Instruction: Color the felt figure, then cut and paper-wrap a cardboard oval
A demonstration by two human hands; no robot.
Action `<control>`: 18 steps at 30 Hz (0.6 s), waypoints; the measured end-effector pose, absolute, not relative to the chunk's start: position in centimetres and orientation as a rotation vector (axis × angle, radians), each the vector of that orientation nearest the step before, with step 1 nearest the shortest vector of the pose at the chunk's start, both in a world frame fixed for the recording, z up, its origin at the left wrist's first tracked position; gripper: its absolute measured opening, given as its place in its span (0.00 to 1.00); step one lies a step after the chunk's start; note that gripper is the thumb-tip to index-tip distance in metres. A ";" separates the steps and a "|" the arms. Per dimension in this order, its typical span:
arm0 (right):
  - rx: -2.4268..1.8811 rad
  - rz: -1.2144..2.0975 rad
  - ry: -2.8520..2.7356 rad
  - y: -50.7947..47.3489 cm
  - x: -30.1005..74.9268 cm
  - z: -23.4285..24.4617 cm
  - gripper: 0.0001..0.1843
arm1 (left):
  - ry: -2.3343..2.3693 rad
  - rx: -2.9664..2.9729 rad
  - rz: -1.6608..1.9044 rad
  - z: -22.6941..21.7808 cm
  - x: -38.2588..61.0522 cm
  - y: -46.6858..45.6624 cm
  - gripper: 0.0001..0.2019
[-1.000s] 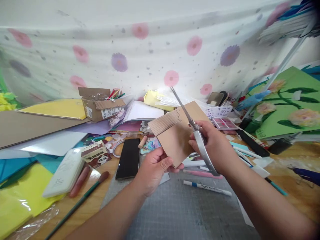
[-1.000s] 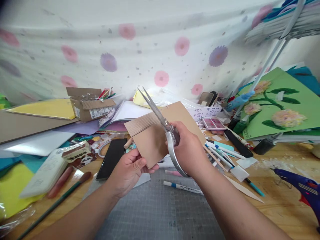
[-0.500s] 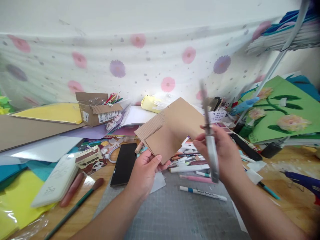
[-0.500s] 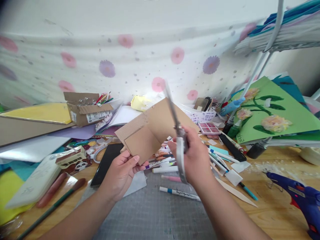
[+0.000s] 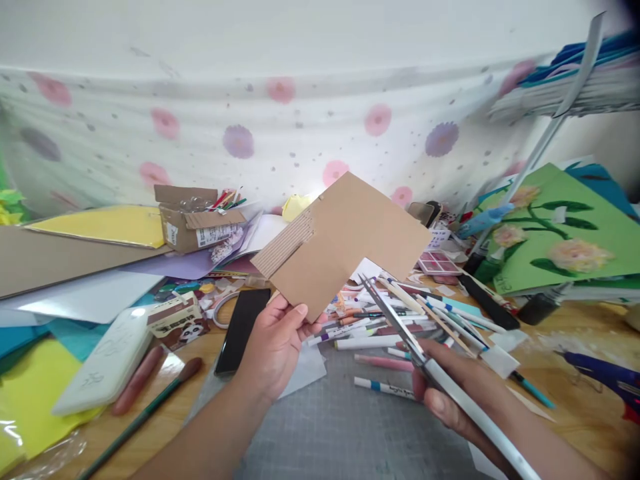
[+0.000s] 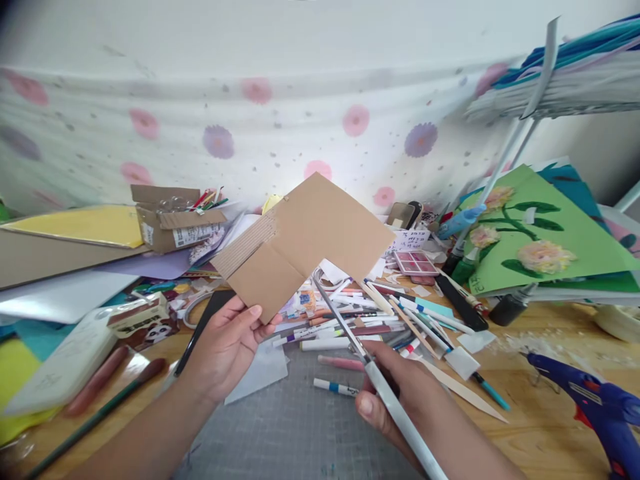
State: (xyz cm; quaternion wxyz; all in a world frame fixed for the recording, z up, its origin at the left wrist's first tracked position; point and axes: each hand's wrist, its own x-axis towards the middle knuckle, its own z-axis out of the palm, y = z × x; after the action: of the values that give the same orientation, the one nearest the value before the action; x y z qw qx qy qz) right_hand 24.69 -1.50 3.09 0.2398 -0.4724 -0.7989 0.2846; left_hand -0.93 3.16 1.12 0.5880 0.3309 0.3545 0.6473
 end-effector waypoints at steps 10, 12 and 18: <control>-1.255 0.800 -2.260 -0.8 24.8 3.0 0.27 | 0.808 0.817 1.439 1.2 -1.1 2.9 0.11; -1.232 0.866 -2.220 -0.8 24.6 2.9 0.27 | 0.822 0.830 1.413 1.2 -1.0 2.8 0.11; -1.192 1.007 -2.043 -0.4 23.4 2.7 0.30 | 0.843 0.898 1.371 1.4 -0.9 2.6 0.12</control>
State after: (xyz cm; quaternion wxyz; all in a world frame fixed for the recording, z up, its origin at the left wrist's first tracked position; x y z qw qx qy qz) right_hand 23.41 -0.37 2.66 0.2815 -0.4449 -0.7626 0.3758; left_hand -0.90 2.57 1.36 0.6047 0.3881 0.3644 0.5924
